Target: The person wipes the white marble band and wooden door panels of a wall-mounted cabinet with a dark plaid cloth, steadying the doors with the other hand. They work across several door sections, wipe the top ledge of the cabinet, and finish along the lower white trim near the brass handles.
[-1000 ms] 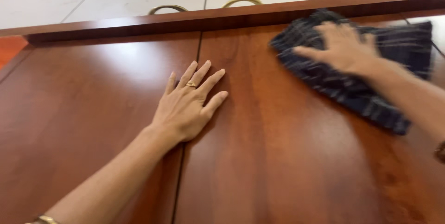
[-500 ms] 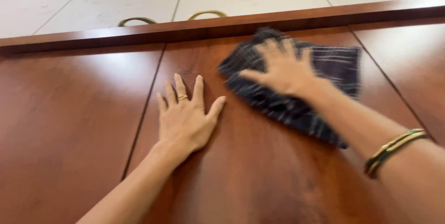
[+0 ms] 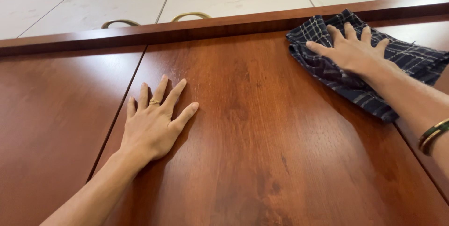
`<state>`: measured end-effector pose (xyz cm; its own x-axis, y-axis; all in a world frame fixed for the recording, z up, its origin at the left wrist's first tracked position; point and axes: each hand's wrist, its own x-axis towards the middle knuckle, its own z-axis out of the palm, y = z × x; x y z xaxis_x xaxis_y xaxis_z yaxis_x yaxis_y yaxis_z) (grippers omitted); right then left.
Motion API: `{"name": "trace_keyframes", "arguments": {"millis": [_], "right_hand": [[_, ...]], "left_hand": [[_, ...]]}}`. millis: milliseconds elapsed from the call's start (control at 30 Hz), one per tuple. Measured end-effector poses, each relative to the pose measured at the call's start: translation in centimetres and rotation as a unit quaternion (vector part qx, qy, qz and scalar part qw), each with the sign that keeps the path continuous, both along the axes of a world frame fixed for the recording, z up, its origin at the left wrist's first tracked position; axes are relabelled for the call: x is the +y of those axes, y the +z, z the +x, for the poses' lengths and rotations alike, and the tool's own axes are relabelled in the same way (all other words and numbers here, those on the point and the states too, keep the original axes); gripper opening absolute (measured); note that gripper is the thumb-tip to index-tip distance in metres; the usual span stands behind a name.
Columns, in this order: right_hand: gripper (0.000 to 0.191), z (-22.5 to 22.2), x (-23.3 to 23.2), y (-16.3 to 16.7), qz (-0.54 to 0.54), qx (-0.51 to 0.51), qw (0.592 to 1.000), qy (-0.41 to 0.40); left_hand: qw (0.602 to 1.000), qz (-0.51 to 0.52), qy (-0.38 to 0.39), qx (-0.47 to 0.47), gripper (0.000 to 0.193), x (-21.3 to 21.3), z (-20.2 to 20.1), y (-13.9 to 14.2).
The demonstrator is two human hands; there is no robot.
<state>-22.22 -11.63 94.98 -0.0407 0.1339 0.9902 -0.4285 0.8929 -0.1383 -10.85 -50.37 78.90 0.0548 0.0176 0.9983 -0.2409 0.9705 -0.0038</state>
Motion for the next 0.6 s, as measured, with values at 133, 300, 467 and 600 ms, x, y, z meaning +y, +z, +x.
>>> {"name": "trace_keyframes", "arguments": {"millis": [133,300,467,600], "right_hand": [[0.103,3.4,-5.2,-2.0,0.070,-0.023,0.997,-0.010],[0.089,5.5,-15.6,-8.6,0.305,0.048,0.951,-0.011],[0.092,4.1,-15.0,-7.8,0.361,0.092,0.925,0.073],[0.095,1.8,-5.2,-4.1,0.227,0.142,0.964,-0.005]], "left_hand": [[1.000,-0.001,-0.007,0.009,0.080,0.3,0.2,0.0],[0.999,-0.021,-0.018,0.031,0.077,0.3,0.4,-0.1],[0.996,-0.085,-0.005,0.023,0.074,-2.0,1.7,-0.9],[0.990,-0.139,-0.015,-0.003,0.072,-5.1,3.7,-2.0]]}}
